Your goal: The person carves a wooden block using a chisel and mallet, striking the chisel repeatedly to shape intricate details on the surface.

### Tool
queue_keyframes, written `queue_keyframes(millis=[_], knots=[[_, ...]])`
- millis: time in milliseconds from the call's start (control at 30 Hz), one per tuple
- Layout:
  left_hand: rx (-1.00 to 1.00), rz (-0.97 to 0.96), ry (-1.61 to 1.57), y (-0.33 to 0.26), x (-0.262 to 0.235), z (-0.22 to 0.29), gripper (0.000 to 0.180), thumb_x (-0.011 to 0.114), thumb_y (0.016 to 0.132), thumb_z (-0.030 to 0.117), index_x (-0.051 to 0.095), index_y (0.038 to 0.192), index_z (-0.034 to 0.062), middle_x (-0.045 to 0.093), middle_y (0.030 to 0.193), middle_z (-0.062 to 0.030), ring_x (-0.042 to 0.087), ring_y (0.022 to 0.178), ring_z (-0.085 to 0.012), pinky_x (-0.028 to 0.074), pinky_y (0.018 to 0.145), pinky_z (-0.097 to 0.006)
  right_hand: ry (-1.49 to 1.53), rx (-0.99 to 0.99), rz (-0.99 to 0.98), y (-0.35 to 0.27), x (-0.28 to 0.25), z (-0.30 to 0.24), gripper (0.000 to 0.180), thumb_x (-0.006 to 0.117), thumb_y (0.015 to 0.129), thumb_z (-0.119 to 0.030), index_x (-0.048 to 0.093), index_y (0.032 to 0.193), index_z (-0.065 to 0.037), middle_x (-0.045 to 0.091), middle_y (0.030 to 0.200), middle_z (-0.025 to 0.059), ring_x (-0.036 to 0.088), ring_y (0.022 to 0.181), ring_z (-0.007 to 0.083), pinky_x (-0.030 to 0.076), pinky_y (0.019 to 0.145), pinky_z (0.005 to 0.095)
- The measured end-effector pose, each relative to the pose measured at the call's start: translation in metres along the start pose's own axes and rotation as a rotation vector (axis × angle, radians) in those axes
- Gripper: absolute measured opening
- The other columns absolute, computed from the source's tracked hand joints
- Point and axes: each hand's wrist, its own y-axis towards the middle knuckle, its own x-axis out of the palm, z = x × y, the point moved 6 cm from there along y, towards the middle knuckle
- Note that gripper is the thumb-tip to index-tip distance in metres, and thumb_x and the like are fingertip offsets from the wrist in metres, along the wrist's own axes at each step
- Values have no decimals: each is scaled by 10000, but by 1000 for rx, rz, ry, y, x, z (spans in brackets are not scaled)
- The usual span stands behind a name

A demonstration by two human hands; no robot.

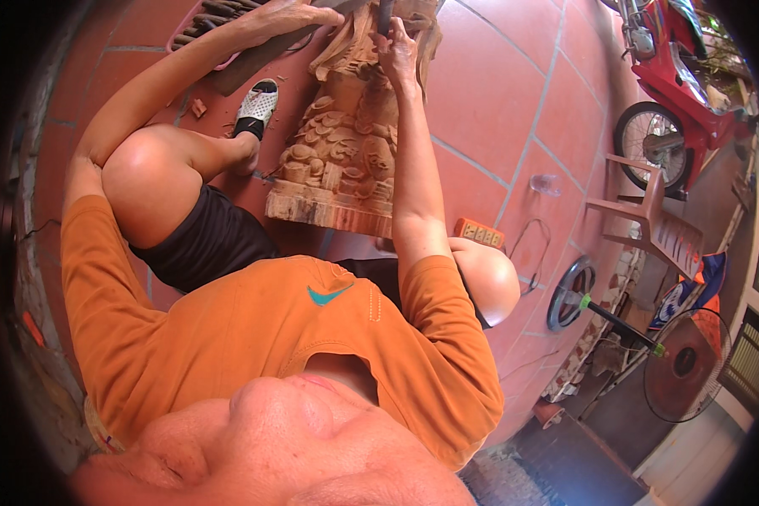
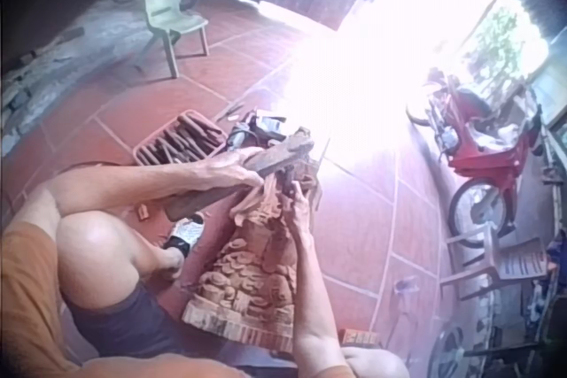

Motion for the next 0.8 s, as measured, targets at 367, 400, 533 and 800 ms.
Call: queue_keyframes(millis=[367, 400, 533, 800], knots=[[42, 25, 60, -1, -9, -5, 620, 697, 872, 228, 476, 1398, -15, 650, 1157, -126, 617, 1081, -196, 495, 948, -327, 22, 15, -14, 4, 5, -1, 218, 710, 931, -144, 581, 1084, -58, 718, 842, 98, 718, 701, 154, 556, 608, 301], [43, 14, 52, -1, -8, -5, 616, 697, 872, 230, 479, 1393, -15, 650, 1152, -125, 617, 1080, -194, 495, 947, -327, 45, 20, -6, 3, 5, 0, 215, 709, 932, -144, 582, 1082, -57, 717, 842, 99, 716, 698, 153, 556, 609, 301], [40, -24, 39, -1, -8, -4, 599, 700, 875, 237, 489, 1377, -14, 649, 1134, -121, 618, 1072, -188, 495, 942, -326, 6, -30, 4, 5, 7, 2, 213, 703, 928, -142, 577, 1080, -63, 711, 818, 101, 714, 686, 162, 549, 600, 306], [17, -130, -41, -1, -2, -10, 566, 704, 880, 250, 509, 1343, -12, 648, 1099, -115, 619, 1057, -176, 495, 933, -324, 266, 113, 86, -3, -7, 15, 218, 685, 941, -135, 543, 1090, -63, 698, 829, 97, 714, 709, 175, 566, 584, 306]])
